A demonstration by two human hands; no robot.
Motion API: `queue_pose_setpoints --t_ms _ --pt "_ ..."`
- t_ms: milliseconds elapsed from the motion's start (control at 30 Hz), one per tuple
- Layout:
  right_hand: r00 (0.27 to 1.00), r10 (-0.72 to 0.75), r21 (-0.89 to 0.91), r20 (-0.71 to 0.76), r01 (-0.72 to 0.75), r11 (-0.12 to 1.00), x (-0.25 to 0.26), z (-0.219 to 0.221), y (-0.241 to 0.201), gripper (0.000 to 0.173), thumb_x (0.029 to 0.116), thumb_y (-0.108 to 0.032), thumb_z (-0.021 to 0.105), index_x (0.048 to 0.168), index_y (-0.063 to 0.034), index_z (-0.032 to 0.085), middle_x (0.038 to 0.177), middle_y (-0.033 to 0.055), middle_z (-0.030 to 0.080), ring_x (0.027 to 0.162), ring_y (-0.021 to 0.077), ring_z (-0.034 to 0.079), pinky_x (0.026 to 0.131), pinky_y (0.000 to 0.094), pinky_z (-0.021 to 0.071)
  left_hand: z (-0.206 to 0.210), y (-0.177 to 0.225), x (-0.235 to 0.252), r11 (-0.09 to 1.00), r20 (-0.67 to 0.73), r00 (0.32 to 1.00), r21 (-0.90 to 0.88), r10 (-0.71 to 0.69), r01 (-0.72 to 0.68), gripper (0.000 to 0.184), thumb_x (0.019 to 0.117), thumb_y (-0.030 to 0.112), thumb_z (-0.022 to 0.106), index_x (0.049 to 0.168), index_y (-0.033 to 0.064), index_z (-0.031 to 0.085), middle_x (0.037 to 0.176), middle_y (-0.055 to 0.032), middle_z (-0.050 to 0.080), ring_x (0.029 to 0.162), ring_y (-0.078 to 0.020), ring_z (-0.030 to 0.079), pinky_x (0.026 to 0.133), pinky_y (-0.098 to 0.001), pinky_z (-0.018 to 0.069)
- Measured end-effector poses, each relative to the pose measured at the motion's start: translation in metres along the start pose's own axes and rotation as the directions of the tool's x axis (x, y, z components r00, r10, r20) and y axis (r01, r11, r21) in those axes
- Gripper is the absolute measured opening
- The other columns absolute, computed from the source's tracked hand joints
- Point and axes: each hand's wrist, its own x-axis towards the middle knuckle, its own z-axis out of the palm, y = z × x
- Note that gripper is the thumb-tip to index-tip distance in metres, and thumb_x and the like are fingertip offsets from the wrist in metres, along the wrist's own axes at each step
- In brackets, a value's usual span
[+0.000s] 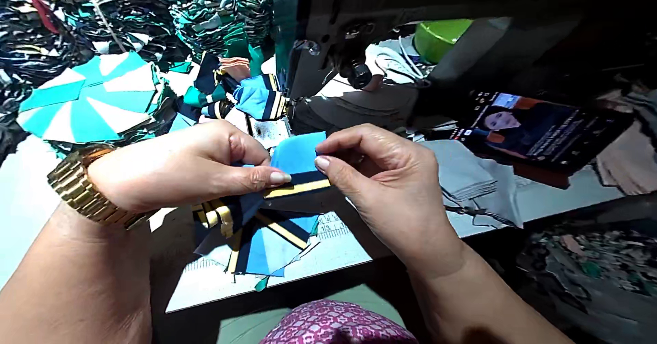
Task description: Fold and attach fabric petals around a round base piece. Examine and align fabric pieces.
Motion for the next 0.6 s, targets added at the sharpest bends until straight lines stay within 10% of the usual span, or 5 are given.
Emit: queue_pose_setpoints --t_ms 433,600 --pt "0.981 -0.038 -0.421 0.19 0.117 0.899 -0.005 0.014 0.021 0.011 0.0919 -0.009 0.072 0.094 -0.0054 0.062 0.08 0.0029 0.06 0.067 0.0081 0.059 0.061 0.0218 0.0512 0.021 0.003 0.018 0.927 0.1 0.939 0.222 -0.33 0.303 0.033 0.0986 0.027 0.069 0.069 0.0115 0.071 0.055 0.0038 0.056 0.049 -0.0033 0.049 0.047 -0.0221 0.0373" --pt "0.979 -0.119 -0.424 0.165 0.179 0.888 -0.006 0.008 0.019 0.005 0.0928 -0.007 0.07 0.095 -0.004 0.073 0.09 0.0052 0.065 0.082 0.008 0.063 0.073 0.0184 0.0537 0.022 0.003 0.018 0.921 0.096 0.934 0.23 -0.345 0.316 0.032 0.0983 0.028 0.07 0.071 0.0114 0.071 0.055 0.0038 0.057 0.049 -0.0034 0.05 0.047 -0.0219 0.0378"
